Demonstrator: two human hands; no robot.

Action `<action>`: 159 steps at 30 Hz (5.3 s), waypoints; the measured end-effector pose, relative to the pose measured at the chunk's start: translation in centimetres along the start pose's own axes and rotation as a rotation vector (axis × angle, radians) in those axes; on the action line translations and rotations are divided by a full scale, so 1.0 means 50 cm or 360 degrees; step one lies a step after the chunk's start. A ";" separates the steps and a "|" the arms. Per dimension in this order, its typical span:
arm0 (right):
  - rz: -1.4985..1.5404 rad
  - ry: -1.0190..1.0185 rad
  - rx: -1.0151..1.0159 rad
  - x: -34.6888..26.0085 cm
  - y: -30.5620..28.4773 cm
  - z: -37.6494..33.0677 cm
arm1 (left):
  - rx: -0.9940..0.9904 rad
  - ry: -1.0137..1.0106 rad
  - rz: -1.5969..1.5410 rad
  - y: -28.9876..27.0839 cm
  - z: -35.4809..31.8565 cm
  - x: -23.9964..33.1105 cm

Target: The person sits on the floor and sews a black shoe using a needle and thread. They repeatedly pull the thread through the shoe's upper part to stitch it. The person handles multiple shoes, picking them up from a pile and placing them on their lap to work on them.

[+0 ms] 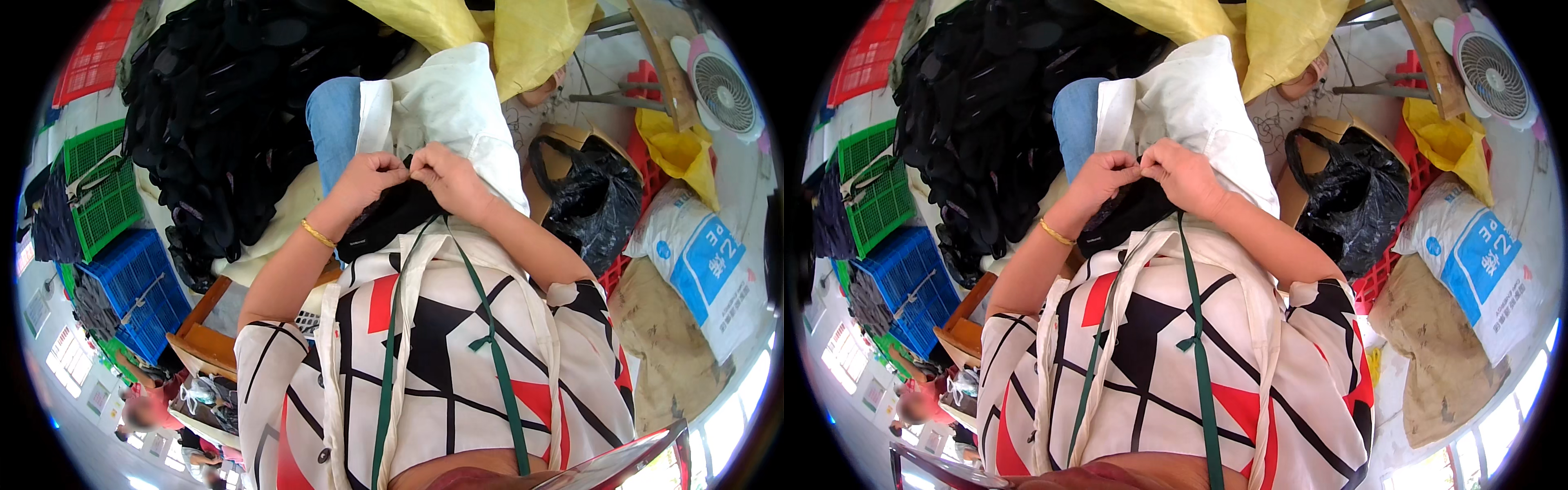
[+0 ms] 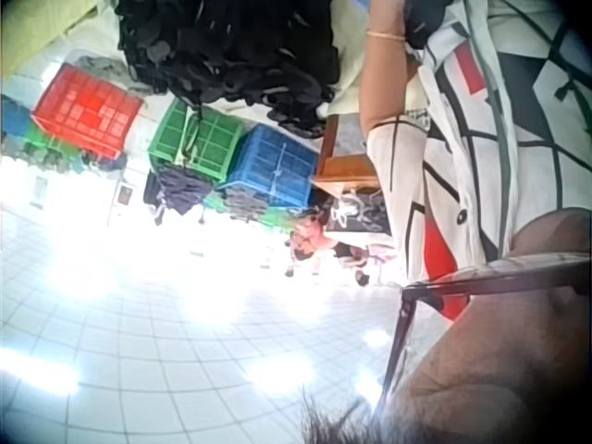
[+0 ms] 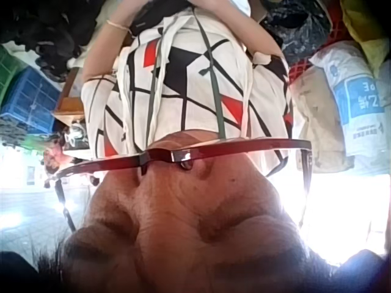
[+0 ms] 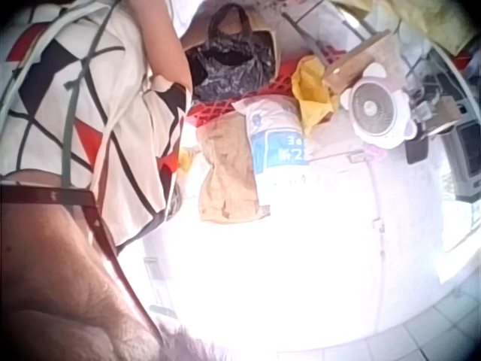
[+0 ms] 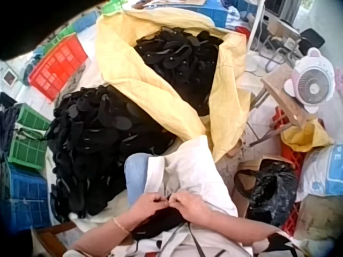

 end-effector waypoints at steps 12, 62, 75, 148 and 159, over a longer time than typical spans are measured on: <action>-0.0624 0.0271 0.0265 0.057 -0.214 -0.066 | -0.0132 -0.0284 -0.0398 -0.024 0.007 -0.025; -0.0938 -0.0309 -0.0202 -0.055 -0.044 -0.001 | 0.0194 0.0579 0.0943 0.040 -0.076 0.058; -0.0303 -0.0432 0.0019 -0.012 0.004 0.011 | 0.0112 -0.0085 -0.0006 0.023 -0.027 -0.007; -0.1341 0.0294 -0.1179 -0.054 0.005 -0.041 | 0.0465 0.0575 0.0524 -0.003 0.046 -0.027; -0.0551 0.0300 -0.0795 -0.095 -0.090 -0.054 | 0.0438 0.0292 0.0216 -0.005 0.052 -0.045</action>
Point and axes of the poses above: each hand's wrist, its own z-axis towards the middle knuckle, its own y-axis out of the palm, x = y × z, the point moved 3 cm from there along z, towards the middle knuckle, and after that the axes turned 5 degrees about x, right-handed, at the moved point
